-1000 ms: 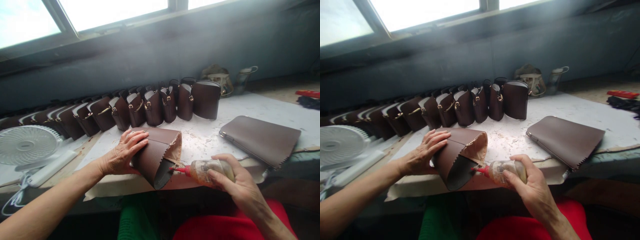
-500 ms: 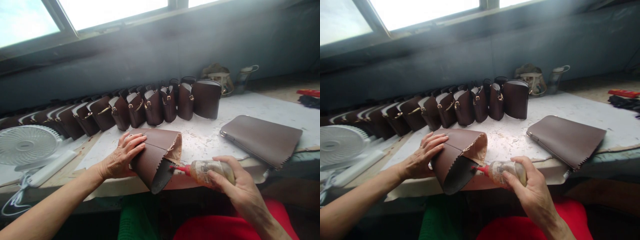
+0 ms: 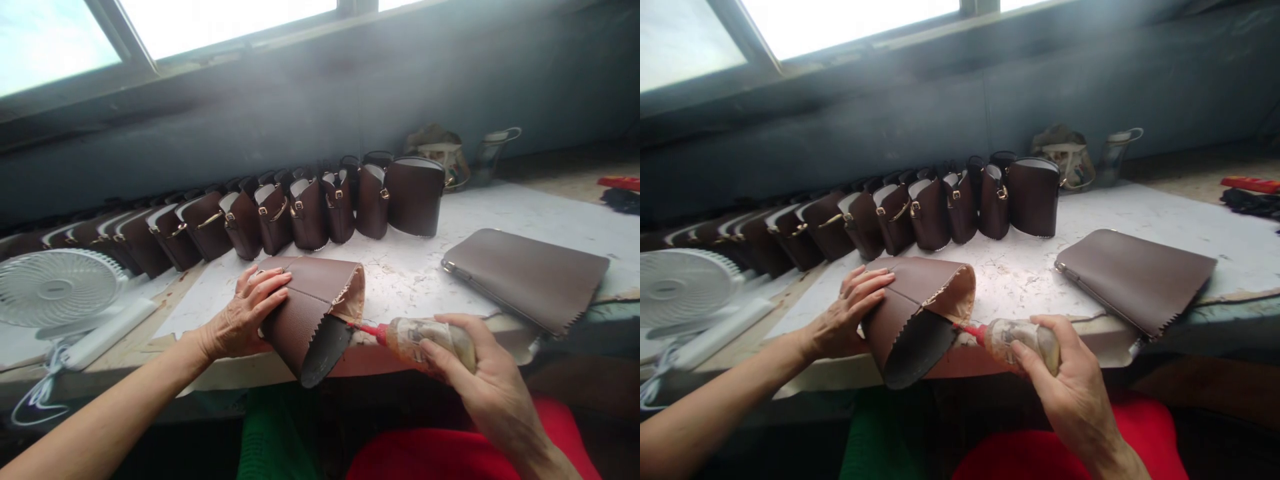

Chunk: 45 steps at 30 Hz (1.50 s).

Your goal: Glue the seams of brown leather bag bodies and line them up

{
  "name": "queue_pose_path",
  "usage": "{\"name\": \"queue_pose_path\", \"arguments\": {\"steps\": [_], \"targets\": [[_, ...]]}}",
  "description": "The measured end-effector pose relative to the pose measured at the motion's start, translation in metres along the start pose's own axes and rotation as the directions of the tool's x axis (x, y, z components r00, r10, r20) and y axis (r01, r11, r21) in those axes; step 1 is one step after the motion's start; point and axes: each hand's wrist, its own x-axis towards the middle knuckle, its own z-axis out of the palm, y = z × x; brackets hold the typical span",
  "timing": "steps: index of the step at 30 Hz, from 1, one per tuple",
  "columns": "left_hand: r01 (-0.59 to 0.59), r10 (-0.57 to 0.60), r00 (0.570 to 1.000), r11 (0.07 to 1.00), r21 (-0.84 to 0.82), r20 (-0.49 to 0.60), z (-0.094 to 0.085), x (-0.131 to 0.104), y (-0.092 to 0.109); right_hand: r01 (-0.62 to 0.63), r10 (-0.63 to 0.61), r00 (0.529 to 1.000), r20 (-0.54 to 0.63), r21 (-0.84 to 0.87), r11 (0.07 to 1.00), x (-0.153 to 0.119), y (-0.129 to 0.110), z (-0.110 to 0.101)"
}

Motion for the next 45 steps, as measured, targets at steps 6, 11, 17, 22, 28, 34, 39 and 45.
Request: {"name": "queue_pose_path", "arguments": {"steps": [6, 11, 17, 22, 28, 34, 39, 45], "targets": [[-0.018, 0.019, 0.999, 1.000, 0.017, -0.026, -0.002, 0.001, 0.002, 0.098, -0.099, 0.988, 0.115, 0.016, 0.995, -0.008, 0.000, -0.004], [-0.028, 0.029, 0.999, 0.999, 0.025, -0.036, -0.002, 0.001, 0.005, 0.099, -0.098, 0.994, 0.042, -0.027, 0.995, -0.012, -0.003, -0.004], [-0.032, 0.034, 0.997, 0.999, 0.030, -0.066, -0.002, 0.000, 0.009, 0.076, -0.083, 0.978, 0.189, 0.046, 0.996, -0.019, -0.005, -0.007], [-0.052, 0.057, 0.991, 0.998, 0.041, -0.122, 0.002, -0.001, 0.008, 0.152, -0.151, 0.987, 0.060, -0.028, 0.988, -0.021, -0.009, -0.004], [-0.061, 0.066, 0.989, 0.997, 0.041, -0.131, 0.005, -0.003, 0.006, 0.184, -0.194, 0.957, 0.214, 0.066, 0.981, -0.024, -0.013, -0.005], [-0.046, 0.052, 0.989, 0.998, 0.045, -0.136, 0.006, -0.005, 0.005, 0.213, -0.214, 0.962, 0.167, 0.029, 0.977, -0.026, -0.015, -0.004], [-0.060, 0.067, 0.986, 0.997, 0.055, -0.151, 0.006, -0.004, 0.006, 0.253, -0.261, 0.948, 0.182, 0.067, 0.965, -0.026, -0.018, -0.002], [-0.072, 0.081, 0.983, 0.996, 0.059, -0.164, 0.005, -0.001, 0.007, 0.303, -0.306, 0.952, -0.012, -0.115, 0.946, -0.003, -0.011, 0.001]]}}
